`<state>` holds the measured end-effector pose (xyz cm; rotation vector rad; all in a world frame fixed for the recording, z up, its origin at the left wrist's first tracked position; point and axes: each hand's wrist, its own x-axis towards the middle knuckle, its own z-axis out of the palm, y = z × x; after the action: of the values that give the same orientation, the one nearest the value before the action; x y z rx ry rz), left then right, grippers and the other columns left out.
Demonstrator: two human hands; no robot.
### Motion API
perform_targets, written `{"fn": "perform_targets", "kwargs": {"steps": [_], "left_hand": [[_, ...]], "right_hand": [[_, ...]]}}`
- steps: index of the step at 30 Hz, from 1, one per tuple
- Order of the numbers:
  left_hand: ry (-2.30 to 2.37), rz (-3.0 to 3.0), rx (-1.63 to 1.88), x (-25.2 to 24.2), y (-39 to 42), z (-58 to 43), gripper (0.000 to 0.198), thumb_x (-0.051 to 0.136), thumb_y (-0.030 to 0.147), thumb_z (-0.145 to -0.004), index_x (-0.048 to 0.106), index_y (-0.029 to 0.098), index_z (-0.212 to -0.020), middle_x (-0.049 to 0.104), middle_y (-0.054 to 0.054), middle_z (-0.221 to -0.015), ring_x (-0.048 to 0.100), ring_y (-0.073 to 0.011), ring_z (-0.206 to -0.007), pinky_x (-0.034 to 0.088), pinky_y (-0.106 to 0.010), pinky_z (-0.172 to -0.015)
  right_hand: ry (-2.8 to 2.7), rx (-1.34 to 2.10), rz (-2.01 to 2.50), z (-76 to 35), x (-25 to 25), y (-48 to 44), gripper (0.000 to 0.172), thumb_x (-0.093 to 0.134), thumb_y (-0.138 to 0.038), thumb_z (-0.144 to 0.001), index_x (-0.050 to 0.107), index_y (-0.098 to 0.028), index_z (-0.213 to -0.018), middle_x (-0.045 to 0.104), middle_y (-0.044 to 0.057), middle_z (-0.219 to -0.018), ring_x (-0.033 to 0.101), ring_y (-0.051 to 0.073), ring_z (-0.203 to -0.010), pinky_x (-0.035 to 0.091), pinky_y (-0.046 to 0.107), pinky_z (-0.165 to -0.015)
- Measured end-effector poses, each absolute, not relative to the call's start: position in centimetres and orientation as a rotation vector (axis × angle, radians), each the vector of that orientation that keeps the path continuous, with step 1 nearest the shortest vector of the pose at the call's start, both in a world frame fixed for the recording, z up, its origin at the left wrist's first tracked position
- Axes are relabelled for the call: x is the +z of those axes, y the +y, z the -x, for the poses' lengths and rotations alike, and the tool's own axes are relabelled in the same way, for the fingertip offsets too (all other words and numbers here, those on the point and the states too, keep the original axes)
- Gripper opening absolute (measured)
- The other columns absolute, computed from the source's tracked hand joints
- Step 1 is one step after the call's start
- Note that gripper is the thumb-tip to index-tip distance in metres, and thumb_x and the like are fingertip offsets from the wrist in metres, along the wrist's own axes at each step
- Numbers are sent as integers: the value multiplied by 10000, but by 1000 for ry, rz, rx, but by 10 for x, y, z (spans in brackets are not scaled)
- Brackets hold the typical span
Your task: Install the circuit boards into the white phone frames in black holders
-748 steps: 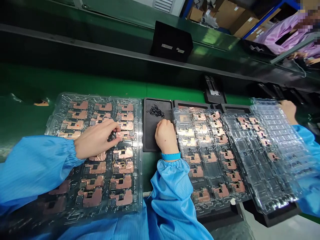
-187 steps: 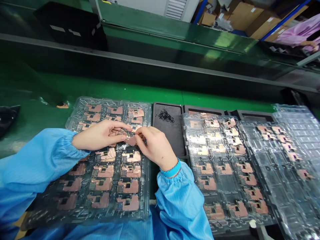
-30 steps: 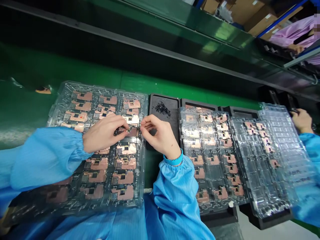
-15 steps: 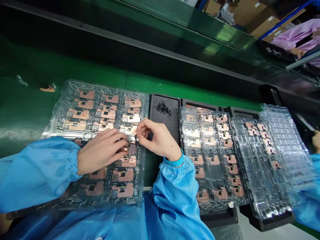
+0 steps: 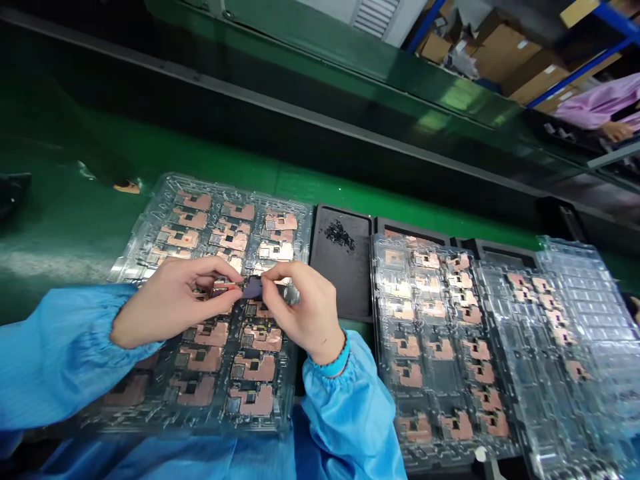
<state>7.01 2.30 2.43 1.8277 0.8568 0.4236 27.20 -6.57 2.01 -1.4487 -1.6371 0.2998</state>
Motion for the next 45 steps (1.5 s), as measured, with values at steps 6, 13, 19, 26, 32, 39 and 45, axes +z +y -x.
{"fn": "perform_targets", "kwargs": {"steps": [6,13,19,26,32,39,45], "left_hand": [[889,-1661,345,20,25,-67,135,689,314,-869,728,219,-956,516,82,-496,458,-79,-445,339,-198,-443],[868,-1641,371,16,29,-69,94,692,249,-847,733,212,-923,494,92,-497,440,-56,-462,311,-176,-454],[821,-1736,403,16,30,-67,90,690,238,-863,747,241,-934,528,95,-535,462,-49,-486,345,-165,-477],[792,-1747,400,13,30,-63,94,696,254,-861,760,232,-927,584,83,-569,513,-52,-507,398,-160,-503],[761,-1745,378,13,31,-63,99,687,262,-876,756,228,-939,557,78,-562,486,-58,-503,383,-171,-497],[691,-1661,122,19,47,-57,130,677,294,-886,757,250,-978,548,62,-546,463,-82,-475,377,-189,-460],[639,-1419,-2,22,59,-54,180,747,314,-841,751,223,-997,729,-14,-791,694,-158,-630,573,-225,-556]], "right_hand": [[-1760,130,1515,-256,9,-61,129,653,-92,-942,619,-215,-957,735,7,-872,706,150,-801,561,267,-751],[-1797,85,1547,-251,7,-61,156,659,-68,-939,626,-214,-982,750,23,-914,714,166,-843,550,281,-785],[-1507,576,1599,-255,8,-58,77,655,-155,-956,639,-226,-982,700,-6,-883,686,142,-793,546,276,-753],[-1441,912,1592,-259,9,-59,54,565,-240,-1014,613,-224,-998,654,7,-911,646,151,-803,514,297,-757],[-1513,922,1621,-256,9,-59,103,510,-239,-1033,603,-212,-999,671,24,-926,635,159,-818,487,296,-763],[-1604,949,1623,-260,19,-61,103,563,-230,-1009,647,-203,-956,676,2,-846,607,130,-738,454,260,-697],[-1377,1216,1565,-261,23,-63,122,615,-269,-984,692,-188,-935,668,2,-774,578,122,-660,425,253,-590]]}}
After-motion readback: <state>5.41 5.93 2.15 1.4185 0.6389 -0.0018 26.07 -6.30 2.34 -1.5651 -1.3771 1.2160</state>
